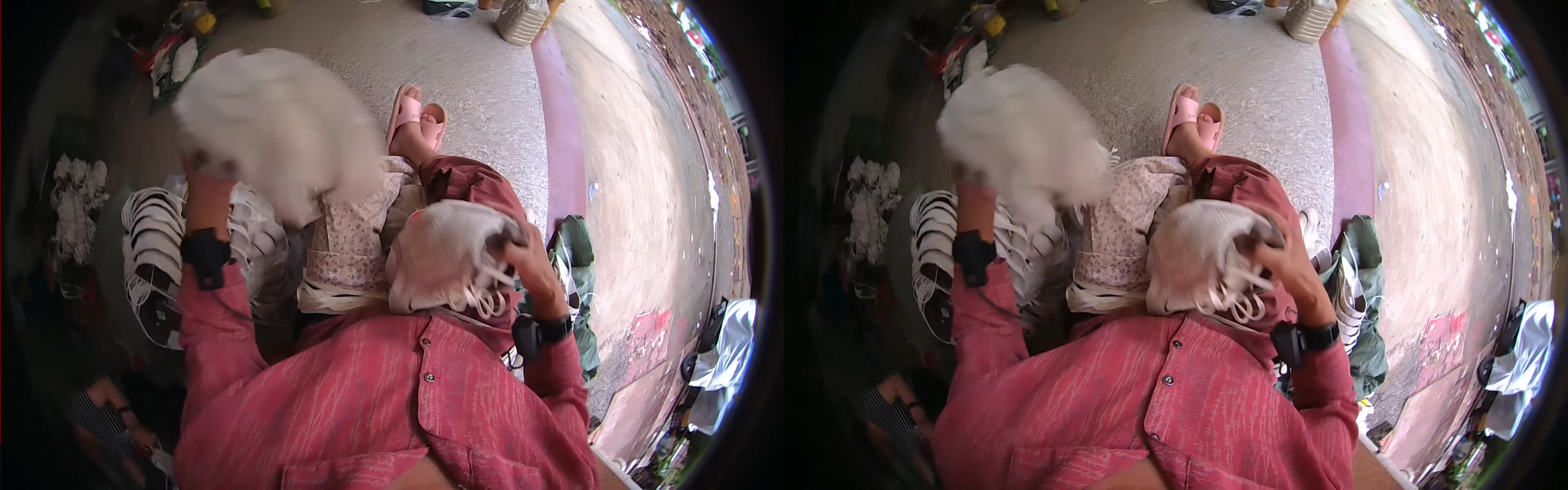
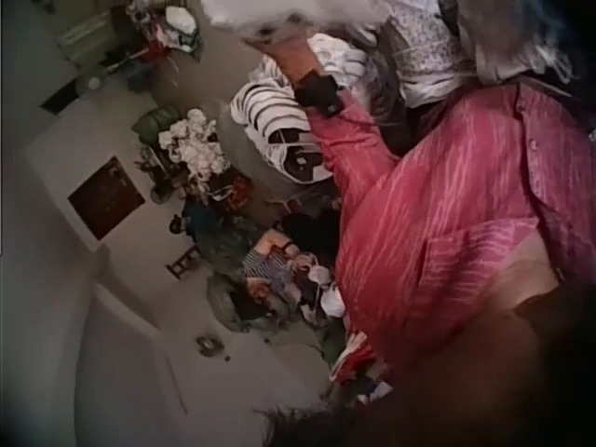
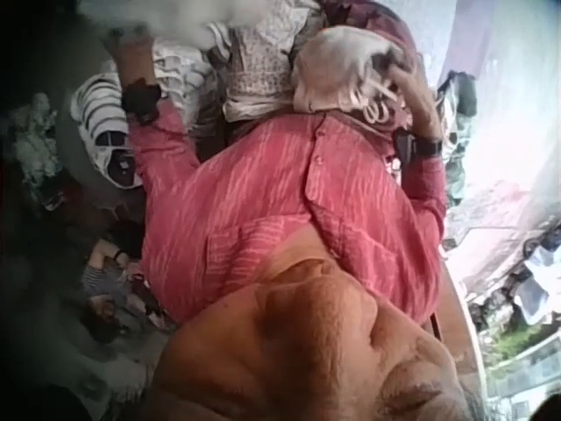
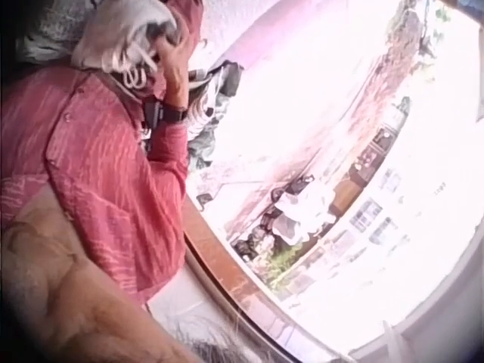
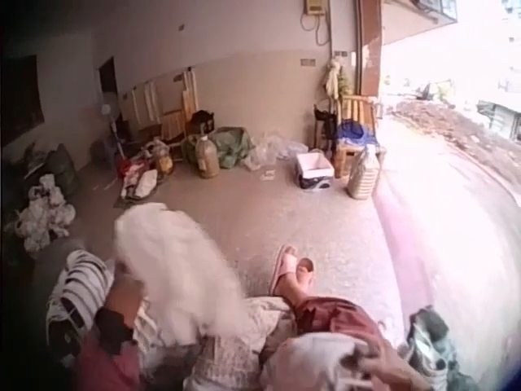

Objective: The recorder is lacing a white shoe while sitting on the floor among many other shoe components.

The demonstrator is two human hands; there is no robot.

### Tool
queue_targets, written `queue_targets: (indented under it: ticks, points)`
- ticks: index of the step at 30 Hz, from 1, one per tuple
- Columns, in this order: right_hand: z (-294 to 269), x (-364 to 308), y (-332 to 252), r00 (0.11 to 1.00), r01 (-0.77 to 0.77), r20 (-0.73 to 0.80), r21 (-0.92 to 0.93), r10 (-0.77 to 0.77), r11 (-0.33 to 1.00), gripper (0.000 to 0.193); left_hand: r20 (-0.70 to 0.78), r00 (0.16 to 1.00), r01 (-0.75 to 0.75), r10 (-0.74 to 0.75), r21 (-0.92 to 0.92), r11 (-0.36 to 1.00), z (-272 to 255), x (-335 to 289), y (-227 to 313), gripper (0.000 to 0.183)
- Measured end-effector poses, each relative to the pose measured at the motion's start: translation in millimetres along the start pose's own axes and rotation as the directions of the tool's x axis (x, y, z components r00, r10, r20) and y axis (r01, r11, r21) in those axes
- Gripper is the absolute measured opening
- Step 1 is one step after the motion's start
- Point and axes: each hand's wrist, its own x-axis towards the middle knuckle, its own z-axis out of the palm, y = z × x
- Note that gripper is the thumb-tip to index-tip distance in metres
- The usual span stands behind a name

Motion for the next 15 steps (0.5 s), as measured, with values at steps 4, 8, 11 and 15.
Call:
queue_targets:
  ticks: [4,8,11,15]
  points:
    - [18.7,49.4,-0.1,0.996,0.082,0.047,-0.180,-0.075,0.980,0.039,-0.033,0.974,0.227,-0.226,0.225,0.947,99.4,-53.4,-122.2,0.054]
    - [44.8,111.3,54.4,0.971,0.195,0.170,-0.176,-0.166,0.965,0.036,-0.159,0.904,0.418,-0.396,0.519,0.746,74.2,-26.5,-109.7,0.046]
    - [59.0,125.5,69.2,0.933,0.307,0.256,-0.202,-0.252,0.930,0.045,0.064,0.714,0.571,-0.697,0.523,0.633,88.7,-3.5,-152.6,0.029]
    - [22.8,118.1,82.4,0.869,0.215,0.442,0.061,-0.220,0.975,0.050,0.241,0.606,0.663,-0.758,0.373,0.649,129.9,9.1,-160.1,0.041]
